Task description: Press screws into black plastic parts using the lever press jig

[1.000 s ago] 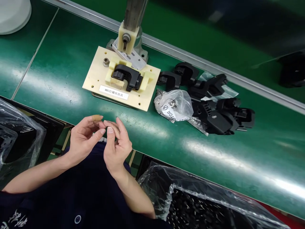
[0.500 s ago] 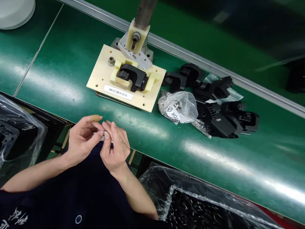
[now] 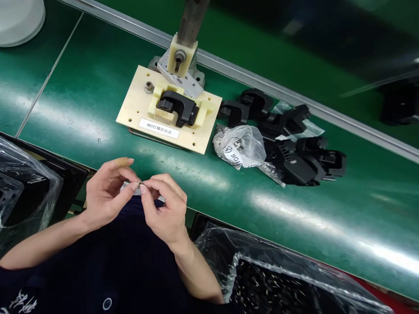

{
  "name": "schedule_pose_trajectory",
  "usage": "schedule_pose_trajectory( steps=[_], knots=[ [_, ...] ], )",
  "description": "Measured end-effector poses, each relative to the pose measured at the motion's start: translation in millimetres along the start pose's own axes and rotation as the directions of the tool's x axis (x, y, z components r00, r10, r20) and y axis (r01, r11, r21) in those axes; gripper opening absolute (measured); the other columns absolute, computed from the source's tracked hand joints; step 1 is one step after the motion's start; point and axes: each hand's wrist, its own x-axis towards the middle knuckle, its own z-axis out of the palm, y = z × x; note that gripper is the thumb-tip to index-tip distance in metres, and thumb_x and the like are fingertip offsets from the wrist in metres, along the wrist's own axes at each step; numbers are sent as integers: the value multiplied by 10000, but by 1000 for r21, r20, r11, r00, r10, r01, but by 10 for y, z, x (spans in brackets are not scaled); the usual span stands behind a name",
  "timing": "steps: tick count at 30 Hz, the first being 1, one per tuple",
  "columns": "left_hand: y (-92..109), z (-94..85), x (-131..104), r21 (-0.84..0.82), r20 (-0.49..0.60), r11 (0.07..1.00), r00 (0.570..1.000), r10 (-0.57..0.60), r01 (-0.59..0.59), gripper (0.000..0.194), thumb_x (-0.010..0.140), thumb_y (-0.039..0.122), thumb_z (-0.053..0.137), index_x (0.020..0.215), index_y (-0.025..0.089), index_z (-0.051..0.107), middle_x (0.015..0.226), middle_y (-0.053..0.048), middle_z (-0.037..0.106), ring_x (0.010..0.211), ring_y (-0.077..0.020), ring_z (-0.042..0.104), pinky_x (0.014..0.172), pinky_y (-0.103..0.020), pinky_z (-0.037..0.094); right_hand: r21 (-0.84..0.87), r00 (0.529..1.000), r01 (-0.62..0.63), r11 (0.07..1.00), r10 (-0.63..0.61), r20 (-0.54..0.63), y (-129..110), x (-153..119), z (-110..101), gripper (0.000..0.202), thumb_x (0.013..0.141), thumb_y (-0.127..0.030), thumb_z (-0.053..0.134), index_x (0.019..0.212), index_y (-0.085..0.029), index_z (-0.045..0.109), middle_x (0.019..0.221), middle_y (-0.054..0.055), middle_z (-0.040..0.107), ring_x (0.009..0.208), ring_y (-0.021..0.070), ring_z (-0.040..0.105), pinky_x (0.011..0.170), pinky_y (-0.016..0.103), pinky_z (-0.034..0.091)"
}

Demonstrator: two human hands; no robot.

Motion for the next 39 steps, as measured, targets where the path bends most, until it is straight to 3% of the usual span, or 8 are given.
schedule_pose_trajectory(
  steps=[5,10,15,22,28,31,34,39],
  knots=[
    [-82,-88,33,190,123,882,902,414,-430,599,773,-13,618,1319,217,526,800,-1,704,699,-129,646,690,-281,559,-252,941,324,912,-339,-17,66,7,-14,119,802,-51,614,855,-154,587,771,24,592,618,89,534,530,218,487],
    [-99,-136,78,156,151,852,864,480,-500,662,767,-17,617,1372,216,483,849,-34,705,724,-150,652,689,-315,573,-485,795,562,670,-600,93,103,54,-67,89,817,-78,627,865,-144,592,749,30,616,625,117,542,500,246,468],
    [-117,-167,83,133,145,842,851,505,-522,672,768,-29,611,1386,196,468,813,-46,681,714,-155,630,665,-323,559,-506,699,668,546,-693,175,104,116,-91,79,829,-75,627,869,-136,597,748,35,622,616,113,548,500,245,465],
    [-70,-176,138,162,184,822,835,518,-546,637,772,-35,588,1359,189,481,752,-28,624,672,-135,573,582,-277,539,-349,863,491,798,-499,75,72,97,-20,90,802,-53,619,854,-124,599,738,50,622,635,125,564,542,253,515],
    [-24,-211,157,222,259,839,859,441,-498,643,794,0,592,1372,243,450,759,-4,607,631,-136,579,543,-297,556,-274,891,447,851,-450,58,85,166,-24,136,781,-56,619,822,-180,583,715,26,613,576,124,558,497,262,509],
    [10,-223,427,319,227,816,875,428,-482,543,829,70,603,1317,278,489,859,-16,646,751,-166,648,633,-337,590,-407,837,495,768,-547,-13,222,468,-72,157,780,-64,644,827,-201,585,720,10,634,605,132,586,538,271,521],
    [-17,-163,971,310,148,779,837,527,-546,390,859,138,583,1223,265,527,977,-31,648,919,-187,666,780,-368,594,-571,785,417,707,-596,-166,435,918,-90,87,834,-125,618,811,-208,606,756,9,655,684,156,620,618,319,525],
    [-247,21,1820,261,211,759,802,558,-597,403,890,324,573,1266,255,447,1078,-58,649,1013,-213,653,896,-421,551,-658,815,271,702,-531,-230,600,1414,4,214,930,-248,501,782,-172,636,763,23,651,739,169,621,685,352,519]
  ],
)
